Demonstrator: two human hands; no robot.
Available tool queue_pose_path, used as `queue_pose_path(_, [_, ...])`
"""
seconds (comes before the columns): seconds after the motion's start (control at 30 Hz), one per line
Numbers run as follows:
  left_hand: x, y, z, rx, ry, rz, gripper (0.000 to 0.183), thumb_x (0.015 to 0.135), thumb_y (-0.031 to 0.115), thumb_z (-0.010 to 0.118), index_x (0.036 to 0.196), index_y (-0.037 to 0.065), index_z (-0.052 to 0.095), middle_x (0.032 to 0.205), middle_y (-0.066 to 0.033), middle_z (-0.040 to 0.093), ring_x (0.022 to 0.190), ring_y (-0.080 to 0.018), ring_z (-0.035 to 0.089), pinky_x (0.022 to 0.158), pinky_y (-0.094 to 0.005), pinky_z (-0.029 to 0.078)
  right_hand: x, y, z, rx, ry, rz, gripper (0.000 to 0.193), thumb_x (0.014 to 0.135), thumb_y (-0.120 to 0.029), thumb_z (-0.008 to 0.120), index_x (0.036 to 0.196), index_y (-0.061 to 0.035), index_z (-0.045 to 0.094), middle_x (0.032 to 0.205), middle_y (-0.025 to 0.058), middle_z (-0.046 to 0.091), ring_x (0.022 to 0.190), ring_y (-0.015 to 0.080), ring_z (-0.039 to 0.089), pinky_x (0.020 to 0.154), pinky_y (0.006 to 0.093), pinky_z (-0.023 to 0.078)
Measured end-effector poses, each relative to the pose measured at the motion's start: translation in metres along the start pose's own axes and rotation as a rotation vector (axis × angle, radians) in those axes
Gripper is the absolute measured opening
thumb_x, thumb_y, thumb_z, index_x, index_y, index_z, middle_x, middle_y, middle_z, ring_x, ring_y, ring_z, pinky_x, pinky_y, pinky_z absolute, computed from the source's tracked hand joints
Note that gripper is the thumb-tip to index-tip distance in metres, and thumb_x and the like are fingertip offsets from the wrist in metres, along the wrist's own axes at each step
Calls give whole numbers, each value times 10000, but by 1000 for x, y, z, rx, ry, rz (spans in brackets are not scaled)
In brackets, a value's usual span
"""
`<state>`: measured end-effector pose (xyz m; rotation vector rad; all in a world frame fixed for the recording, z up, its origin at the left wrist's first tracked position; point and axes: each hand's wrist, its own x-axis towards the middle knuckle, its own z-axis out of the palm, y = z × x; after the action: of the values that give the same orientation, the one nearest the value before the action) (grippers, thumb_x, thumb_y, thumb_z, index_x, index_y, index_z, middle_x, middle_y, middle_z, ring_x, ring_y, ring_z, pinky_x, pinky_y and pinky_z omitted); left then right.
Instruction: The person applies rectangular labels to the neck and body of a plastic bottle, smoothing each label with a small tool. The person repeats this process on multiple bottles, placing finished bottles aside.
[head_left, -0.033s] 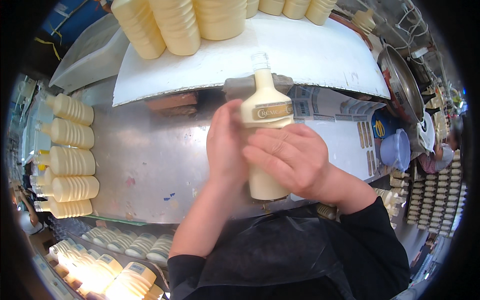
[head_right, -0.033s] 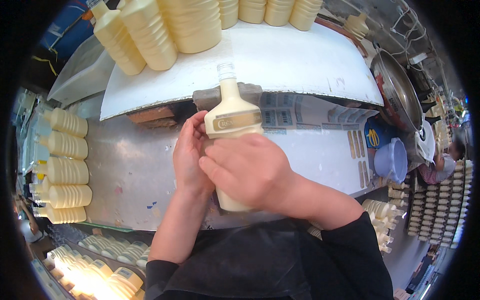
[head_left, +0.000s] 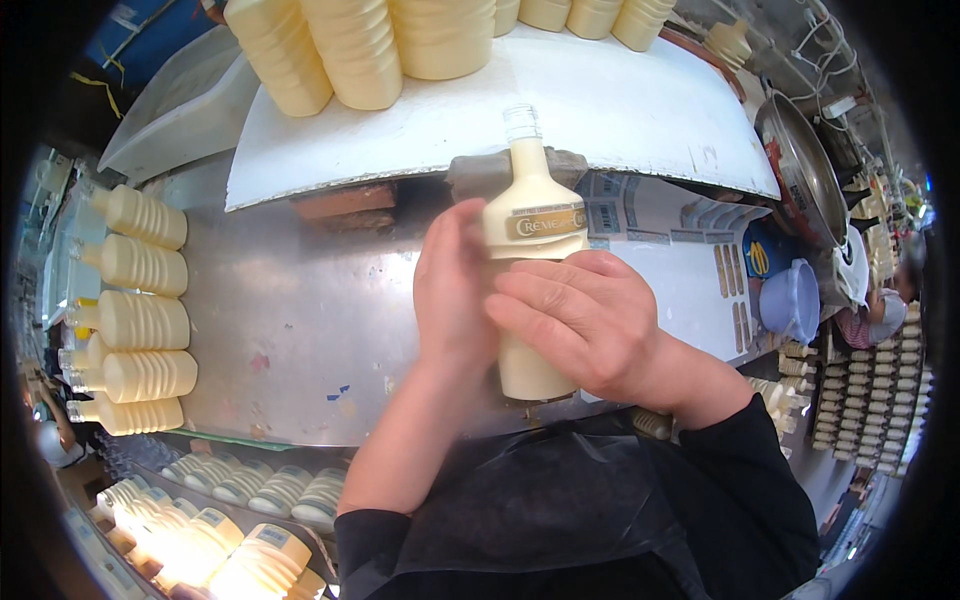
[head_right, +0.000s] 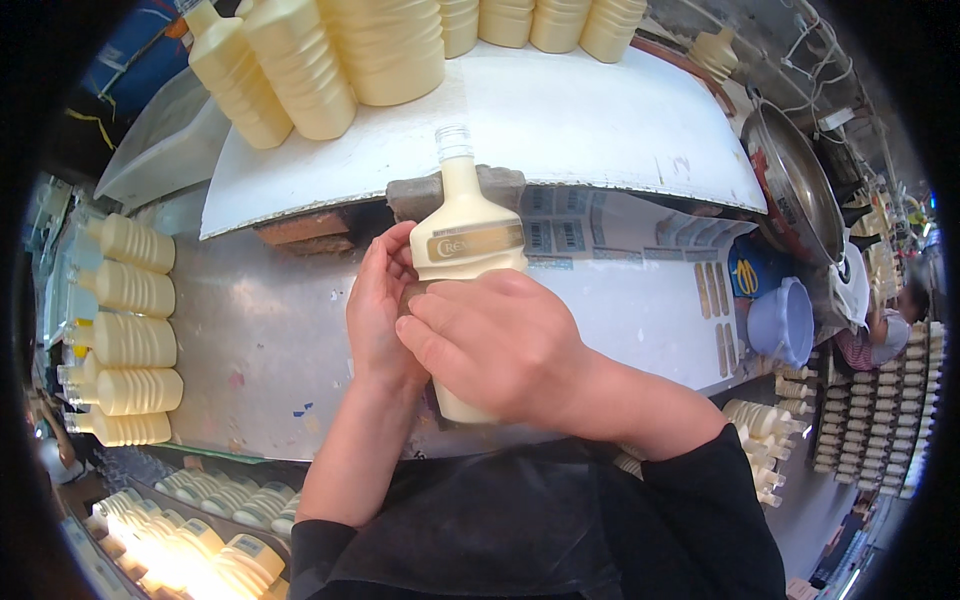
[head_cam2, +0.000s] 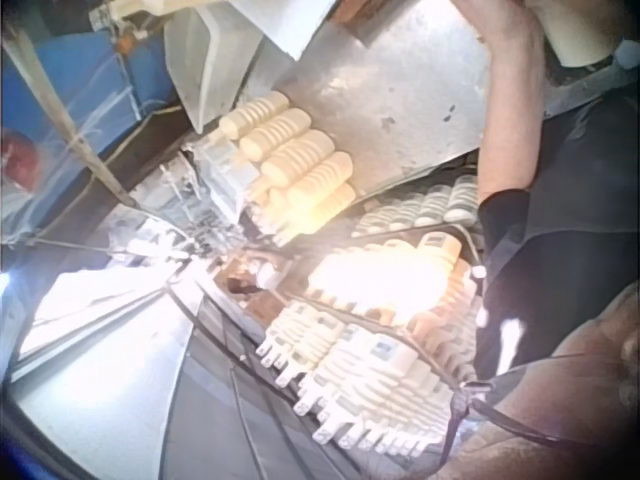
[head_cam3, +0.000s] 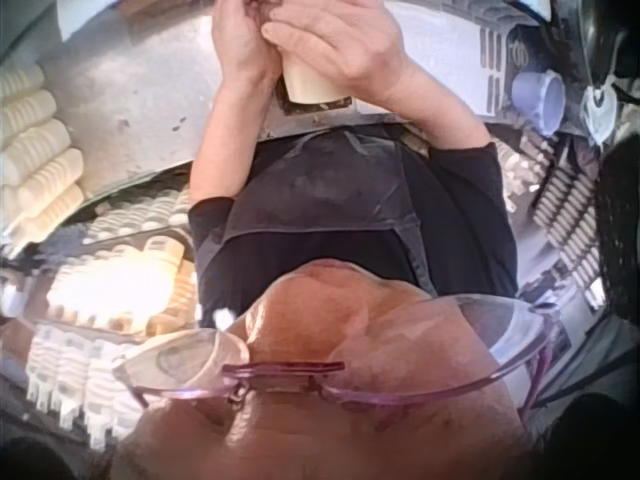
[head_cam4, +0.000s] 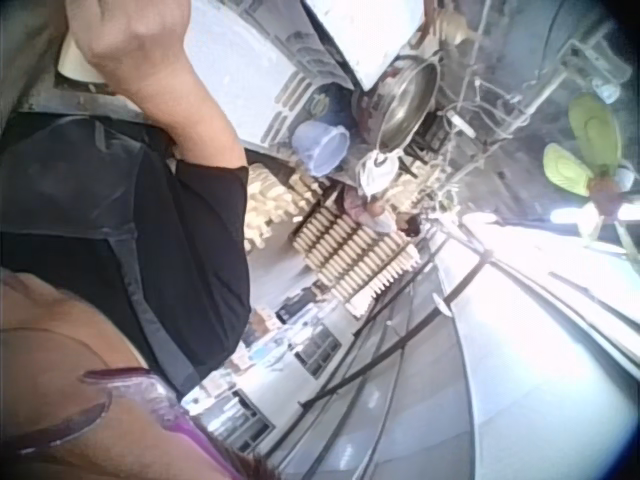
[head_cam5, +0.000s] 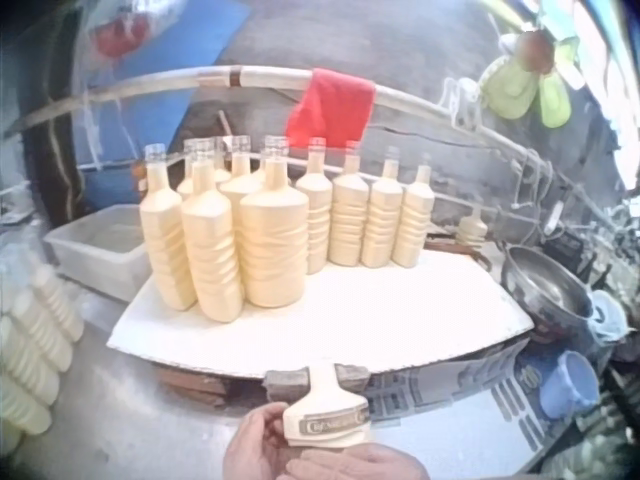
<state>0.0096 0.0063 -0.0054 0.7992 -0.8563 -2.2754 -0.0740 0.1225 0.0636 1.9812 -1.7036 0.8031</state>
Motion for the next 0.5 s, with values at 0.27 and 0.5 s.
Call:
queue_pose_path(0.27, [0,-1,1,-121,39,-67,394,1131,332,382,1260,10,570,1102,-69,631,1024,-167,603,949,-327,502,12,-6,2,-155,-16,25,266,701,-72,705,964,-38,718,919,75,683,827,207,695,700,318,521])
queue_pose_path(0.5, [-1,0,0,-114,7,-64,369,1109,363,447,1249,56,598,1073,-50,614,1004,-161,602,915,-330,509,23,17,5,361,294,552,273,865,-34,629,1136,-8,605,1002,156,677,879,278,700,808,364,553])
